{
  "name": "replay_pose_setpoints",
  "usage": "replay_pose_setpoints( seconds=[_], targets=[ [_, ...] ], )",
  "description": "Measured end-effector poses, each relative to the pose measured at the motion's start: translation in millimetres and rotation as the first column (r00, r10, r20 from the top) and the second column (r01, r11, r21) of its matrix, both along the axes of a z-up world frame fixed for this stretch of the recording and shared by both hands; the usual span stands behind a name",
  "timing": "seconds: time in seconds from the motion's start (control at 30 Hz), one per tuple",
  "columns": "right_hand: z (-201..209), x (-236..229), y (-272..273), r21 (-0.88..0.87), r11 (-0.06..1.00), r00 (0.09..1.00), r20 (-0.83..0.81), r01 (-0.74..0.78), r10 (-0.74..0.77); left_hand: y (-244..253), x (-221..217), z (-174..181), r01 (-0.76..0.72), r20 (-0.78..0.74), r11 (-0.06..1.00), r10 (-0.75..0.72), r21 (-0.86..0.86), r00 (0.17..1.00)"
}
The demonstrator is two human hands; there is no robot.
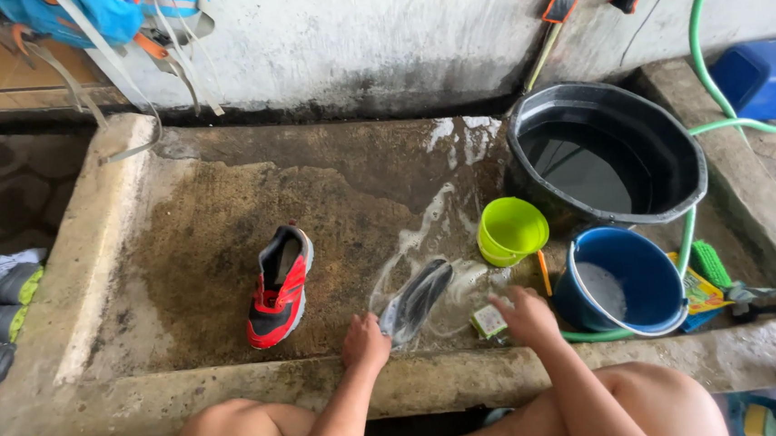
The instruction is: Washing a pair of sneakers and their insoles by hand using a brush and soapy water
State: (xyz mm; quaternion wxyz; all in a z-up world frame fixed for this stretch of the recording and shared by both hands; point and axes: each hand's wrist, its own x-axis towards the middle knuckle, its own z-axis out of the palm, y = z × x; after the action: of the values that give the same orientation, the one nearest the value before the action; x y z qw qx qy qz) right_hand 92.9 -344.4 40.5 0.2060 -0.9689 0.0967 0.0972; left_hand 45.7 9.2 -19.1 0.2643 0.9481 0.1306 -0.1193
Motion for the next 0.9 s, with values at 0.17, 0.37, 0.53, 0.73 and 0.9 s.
replay_pose_setpoints(
  seconds=[0.17,0.37,0.53,0.73,0.9],
  targets=[
    [42.7,30.8,14.6,0.699,0.568,0.87,-0.162,0.434,-0.465,2.1,8.2,14.8,-0.049,0.006,0.964,0.052,-0.26,0.999],
    [41.8,79.5,7.5,0.846,0.083,0.73,-0.401,0.527,-0.554,10.4,10.7,8.0,-0.136,0.135,0.939,0.187,-0.317,0.973],
    [26.2,94.4,10.9,0.805,0.232,0.723,-0.314,0.547,-0.615,-4.5,-11.1,67.2,-0.136,0.252,0.975,0.179,-0.177,0.951],
    [97.6,59.8,75.2,0.435,0.869,0.945,0.104,0.238,-0.311,-10.4,-10.8,56.5,-0.138,0.385,0.98,0.074,0.141,0.92],
    [122.5,40.9,108.5,0.262,0.963,0.987,0.127,0.065,-0.101,-10.0,-7.9,37.0,-0.062,0.396,0.986,-0.006,0.158,0.918]
  ],
)
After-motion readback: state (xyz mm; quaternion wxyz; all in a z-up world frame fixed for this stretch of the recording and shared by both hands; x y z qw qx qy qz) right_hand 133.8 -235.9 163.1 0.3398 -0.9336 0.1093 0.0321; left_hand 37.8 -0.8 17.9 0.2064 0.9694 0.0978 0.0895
